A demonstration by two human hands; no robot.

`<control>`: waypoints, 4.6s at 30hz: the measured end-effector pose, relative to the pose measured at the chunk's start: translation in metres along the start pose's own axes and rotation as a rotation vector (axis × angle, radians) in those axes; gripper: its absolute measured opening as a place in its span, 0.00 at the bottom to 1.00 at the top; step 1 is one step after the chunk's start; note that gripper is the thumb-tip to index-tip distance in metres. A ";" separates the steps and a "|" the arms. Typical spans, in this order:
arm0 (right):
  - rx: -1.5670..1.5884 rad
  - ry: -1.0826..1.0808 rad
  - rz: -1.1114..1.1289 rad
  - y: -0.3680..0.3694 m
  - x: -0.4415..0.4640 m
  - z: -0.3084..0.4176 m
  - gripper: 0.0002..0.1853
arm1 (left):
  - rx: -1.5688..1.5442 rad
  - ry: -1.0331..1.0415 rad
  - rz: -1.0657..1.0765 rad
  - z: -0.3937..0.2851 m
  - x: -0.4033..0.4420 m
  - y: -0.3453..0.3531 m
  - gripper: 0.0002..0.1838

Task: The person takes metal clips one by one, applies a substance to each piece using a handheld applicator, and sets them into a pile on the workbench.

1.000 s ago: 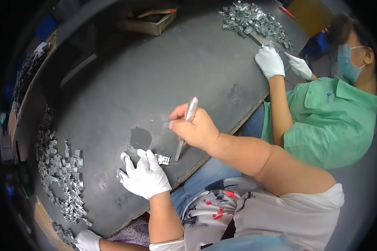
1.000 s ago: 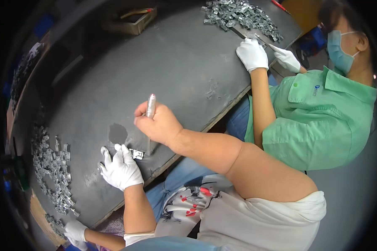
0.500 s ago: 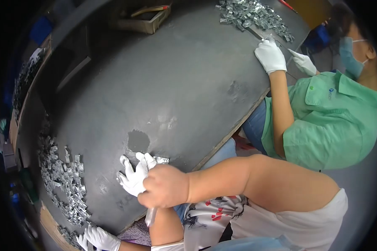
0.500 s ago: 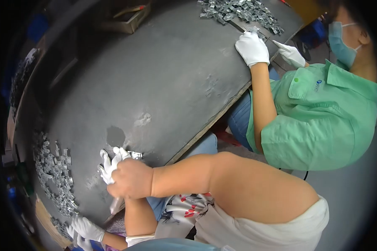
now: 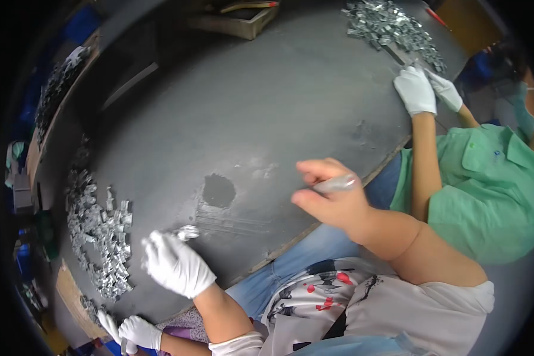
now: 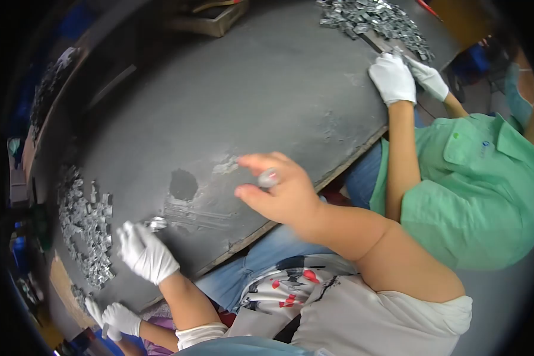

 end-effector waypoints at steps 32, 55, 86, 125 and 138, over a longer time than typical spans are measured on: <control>-0.465 0.715 -0.245 -0.063 0.134 -0.054 0.22 | 0.050 0.446 0.320 -0.098 -0.045 0.003 0.17; 0.145 0.208 0.150 0.023 0.004 0.033 0.19 | 0.109 0.146 0.379 -0.084 -0.039 0.016 0.18; 0.057 -0.034 0.133 0.065 0.019 0.021 0.11 | 0.141 0.157 0.379 -0.089 -0.025 0.029 0.12; -0.224 -0.299 0.229 0.068 -0.005 0.038 0.08 | 0.170 0.154 0.480 -0.081 -0.031 0.042 0.13; 0.456 0.549 0.108 0.021 0.034 -0.006 0.11 | 0.179 0.109 0.428 -0.097 -0.022 0.029 0.13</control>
Point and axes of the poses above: each hand's wrist, its own x-axis towards the middle knuckle, its own y-axis out of the palm, z = x × y, the point moved 4 cm from there along x, towards the middle knuckle, and after that the axes turned 6 degrees about y, right-handed, at the moved point
